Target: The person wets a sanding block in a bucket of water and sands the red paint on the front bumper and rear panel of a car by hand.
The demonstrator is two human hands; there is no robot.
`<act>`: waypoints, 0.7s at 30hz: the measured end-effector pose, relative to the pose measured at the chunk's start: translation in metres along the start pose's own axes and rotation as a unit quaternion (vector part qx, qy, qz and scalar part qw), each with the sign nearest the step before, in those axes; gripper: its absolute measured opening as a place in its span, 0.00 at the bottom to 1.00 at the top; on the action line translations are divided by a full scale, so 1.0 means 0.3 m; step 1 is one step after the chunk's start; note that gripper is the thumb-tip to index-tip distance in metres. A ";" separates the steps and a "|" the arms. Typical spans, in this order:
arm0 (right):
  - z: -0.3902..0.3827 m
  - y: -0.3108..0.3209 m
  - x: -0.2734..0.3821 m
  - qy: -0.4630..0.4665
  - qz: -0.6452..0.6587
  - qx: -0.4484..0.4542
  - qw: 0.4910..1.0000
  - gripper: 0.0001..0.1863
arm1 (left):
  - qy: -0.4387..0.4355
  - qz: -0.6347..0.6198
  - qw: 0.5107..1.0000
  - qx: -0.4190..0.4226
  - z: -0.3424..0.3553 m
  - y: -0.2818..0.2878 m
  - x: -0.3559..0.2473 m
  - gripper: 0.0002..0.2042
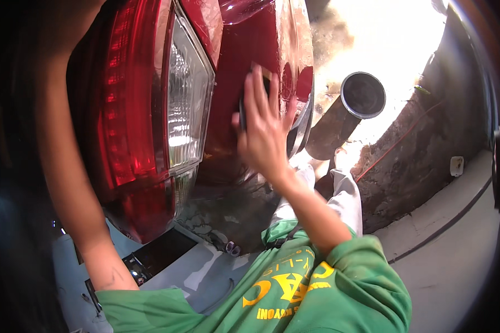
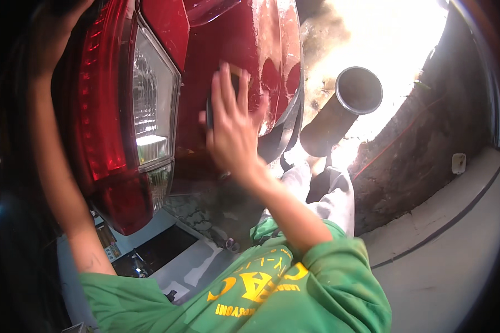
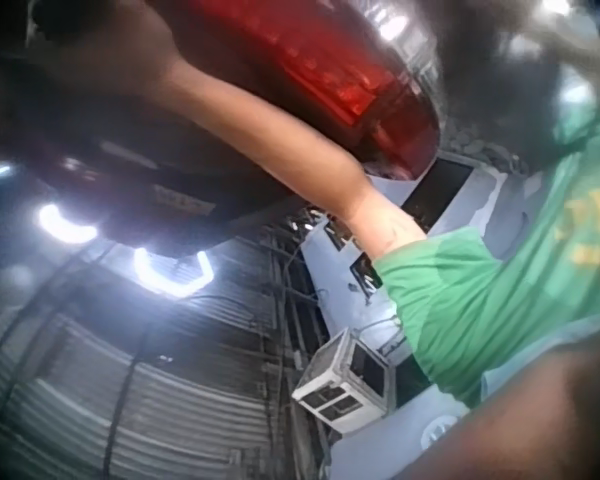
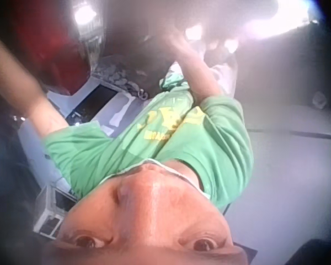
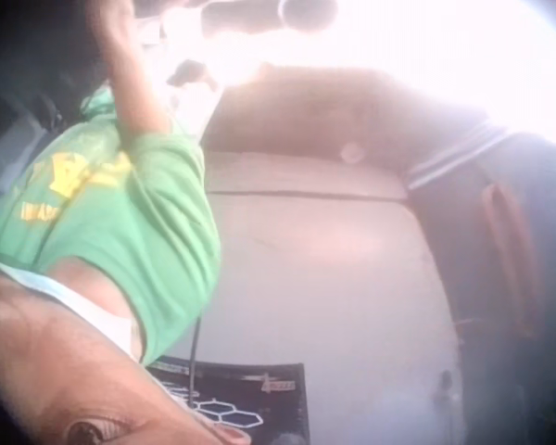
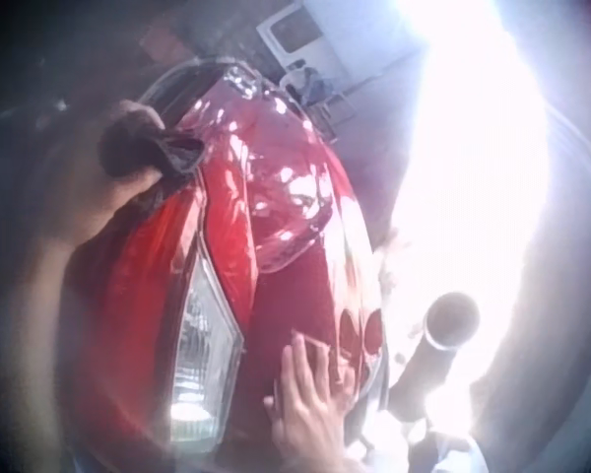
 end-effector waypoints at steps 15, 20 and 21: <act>0.115 0.075 0.016 0.003 0.011 -0.052 0.999 0.34 | 0.057 0.008 0.998 -0.025 0.043 0.015 -0.035 0.17; 0.380 0.036 -0.114 0.005 0.011 -0.087 0.996 0.32 | 0.042 0.045 0.998 0.004 0.056 -0.033 -0.075 0.17; 0.258 0.035 -0.032 0.021 0.035 -0.056 0.998 0.33 | 0.060 0.041 0.997 0.014 0.052 -0.013 -0.061 0.17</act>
Point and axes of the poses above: each hand's wrist, its own z-axis towards the middle knuckle, its own y-axis out of the back of the hand, x = y × z, the point moved 8 cm from there along z, towards the middle knuckle, and after that the axes turned 8 degrees about -x, right-handed, at the moved point
